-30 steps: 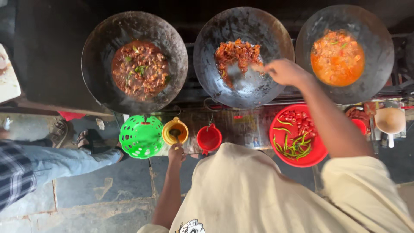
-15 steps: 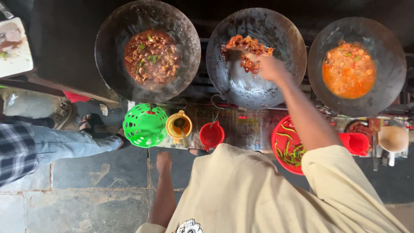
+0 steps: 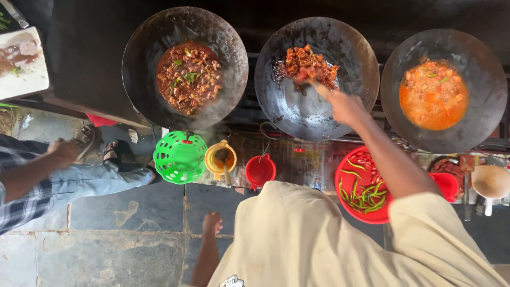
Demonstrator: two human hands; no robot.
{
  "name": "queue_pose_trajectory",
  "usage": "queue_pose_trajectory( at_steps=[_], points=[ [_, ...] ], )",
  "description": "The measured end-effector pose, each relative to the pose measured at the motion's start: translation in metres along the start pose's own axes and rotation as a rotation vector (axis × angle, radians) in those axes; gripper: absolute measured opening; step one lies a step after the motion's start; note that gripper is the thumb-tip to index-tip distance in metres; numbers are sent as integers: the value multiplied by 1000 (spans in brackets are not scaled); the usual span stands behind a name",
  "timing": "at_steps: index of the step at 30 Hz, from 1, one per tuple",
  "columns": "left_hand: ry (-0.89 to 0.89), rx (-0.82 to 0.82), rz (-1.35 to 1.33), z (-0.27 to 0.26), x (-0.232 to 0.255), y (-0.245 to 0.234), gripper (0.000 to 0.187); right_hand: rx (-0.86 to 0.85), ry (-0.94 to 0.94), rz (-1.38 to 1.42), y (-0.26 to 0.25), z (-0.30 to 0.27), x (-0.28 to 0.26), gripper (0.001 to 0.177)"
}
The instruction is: The person stirs food in three woks using a spatula, adding chopped green chilies to the middle wok. The person continues to stir the contents of each wok to mix the ingredients.
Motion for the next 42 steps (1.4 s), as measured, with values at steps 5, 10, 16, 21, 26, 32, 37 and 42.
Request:
queue_pose_trajectory(
  at_steps=[5, 10, 16, 21, 26, 32, 37, 42],
  points=[
    [187, -73, -69, 5, 26, 9, 32, 160, -62, 128, -29, 6, 7, 48],
    [116, 18, 19, -3, 5, -8, 32, -234, -140, -37, -7, -84, 24, 46],
    [150, -41, -33, -14, 33, 4, 35, -164, -51, 77, 12, -29, 4, 66],
    [209, -42, 48, -16, 62, 5, 37, 175, -130, 257, 3, 21, -16, 41],
    [276, -69, -119, -16, 58, -8, 39, -197, -37, 158, 6, -70, 54, 39],
    [210, -85, -81, -9, 38, 2, 37, -126, 76, -102, -2, -56, 73, 41],
    [224, -117, -53, 6, 47, 18, 36, 84, -31, -1, -10, 23, 31, 39],
    [154, -83, -154, 17, 15, 4, 34, 36, -67, 69, -3, -28, 44, 29]
  ],
)
Point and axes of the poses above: each hand's wrist, its own z-axis towards the middle knuckle, its own y-axis out of the palm, x = y × z, the point moved 6 cm from there along z, towards the middle knuckle, and after that the axes turned 13 degrees about -z, right-handed, at the moved point
